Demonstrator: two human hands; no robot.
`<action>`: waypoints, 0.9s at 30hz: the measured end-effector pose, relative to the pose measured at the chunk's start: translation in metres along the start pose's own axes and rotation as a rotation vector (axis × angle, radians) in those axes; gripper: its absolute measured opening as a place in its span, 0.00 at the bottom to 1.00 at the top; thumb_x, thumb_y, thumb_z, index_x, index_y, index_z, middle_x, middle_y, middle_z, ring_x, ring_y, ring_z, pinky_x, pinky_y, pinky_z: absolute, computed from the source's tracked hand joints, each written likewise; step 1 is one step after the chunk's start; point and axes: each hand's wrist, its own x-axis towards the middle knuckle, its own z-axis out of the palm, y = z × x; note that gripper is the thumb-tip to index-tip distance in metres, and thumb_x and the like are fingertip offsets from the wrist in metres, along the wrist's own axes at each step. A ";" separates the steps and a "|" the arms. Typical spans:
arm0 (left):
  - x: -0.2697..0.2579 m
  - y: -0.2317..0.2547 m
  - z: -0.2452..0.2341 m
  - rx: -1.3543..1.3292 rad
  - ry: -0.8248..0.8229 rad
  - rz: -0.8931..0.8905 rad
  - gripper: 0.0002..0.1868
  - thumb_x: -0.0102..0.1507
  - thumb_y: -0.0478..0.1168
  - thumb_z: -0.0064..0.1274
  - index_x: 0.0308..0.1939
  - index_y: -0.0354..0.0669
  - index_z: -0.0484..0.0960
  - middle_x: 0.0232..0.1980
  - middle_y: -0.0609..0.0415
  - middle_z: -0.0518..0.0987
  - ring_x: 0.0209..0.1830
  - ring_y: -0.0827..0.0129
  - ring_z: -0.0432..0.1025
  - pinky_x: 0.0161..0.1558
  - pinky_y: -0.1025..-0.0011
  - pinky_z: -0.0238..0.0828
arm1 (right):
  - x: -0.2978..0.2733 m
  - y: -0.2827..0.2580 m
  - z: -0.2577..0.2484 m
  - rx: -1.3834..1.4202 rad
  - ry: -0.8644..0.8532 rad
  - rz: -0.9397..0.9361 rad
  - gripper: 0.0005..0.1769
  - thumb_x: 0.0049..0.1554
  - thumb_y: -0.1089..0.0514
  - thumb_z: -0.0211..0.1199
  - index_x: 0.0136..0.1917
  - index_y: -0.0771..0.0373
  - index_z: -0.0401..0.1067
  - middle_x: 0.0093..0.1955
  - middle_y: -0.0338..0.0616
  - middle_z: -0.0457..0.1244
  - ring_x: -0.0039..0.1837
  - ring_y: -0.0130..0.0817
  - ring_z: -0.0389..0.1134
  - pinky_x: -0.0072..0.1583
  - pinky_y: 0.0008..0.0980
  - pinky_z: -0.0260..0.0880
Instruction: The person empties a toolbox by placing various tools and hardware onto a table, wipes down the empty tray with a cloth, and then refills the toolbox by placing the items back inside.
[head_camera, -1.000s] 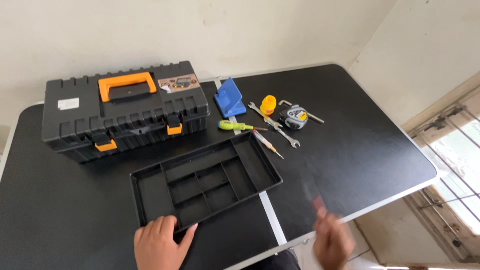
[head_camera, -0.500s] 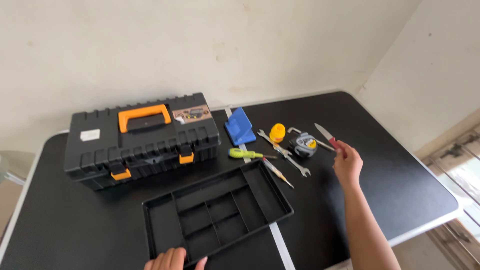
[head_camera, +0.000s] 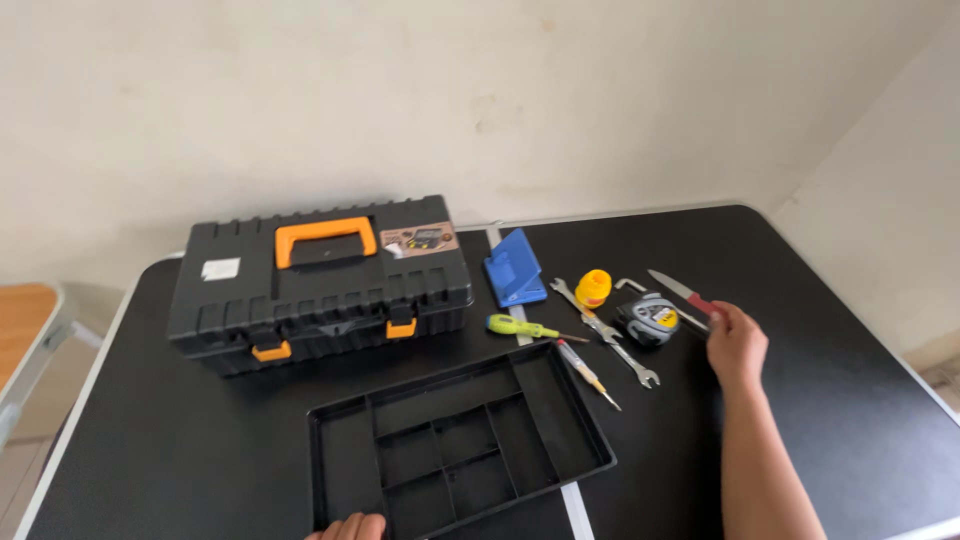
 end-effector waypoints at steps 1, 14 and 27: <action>0.006 0.003 -0.003 0.011 0.003 -0.004 0.40 0.67 0.71 0.25 0.14 0.46 0.68 0.12 0.57 0.65 0.11 0.71 0.55 0.24 0.67 0.49 | 0.002 0.005 0.002 0.008 -0.014 -0.009 0.13 0.64 0.59 0.61 0.61 0.58 0.78 0.49 0.51 0.69 0.49 0.42 0.71 0.55 0.39 0.70; 0.054 0.007 -0.059 -0.136 -0.887 -0.180 0.29 0.48 0.63 0.66 0.31 0.39 0.82 0.28 0.47 0.80 0.28 0.57 0.75 0.36 0.56 0.67 | 0.009 0.027 0.023 -0.381 -0.202 0.107 0.13 0.74 0.47 0.54 0.66 0.45 0.77 0.58 0.50 0.66 0.54 0.41 0.70 0.54 0.43 0.73; 0.077 0.011 -0.074 -0.218 -0.780 -0.152 0.24 0.50 0.56 0.71 0.23 0.41 0.78 0.24 0.54 0.73 0.26 0.62 0.69 0.36 0.62 0.62 | -0.001 0.025 0.028 -0.466 -0.026 -0.147 0.09 0.73 0.49 0.60 0.62 0.49 0.77 0.51 0.45 0.68 0.52 0.37 0.71 0.54 0.39 0.72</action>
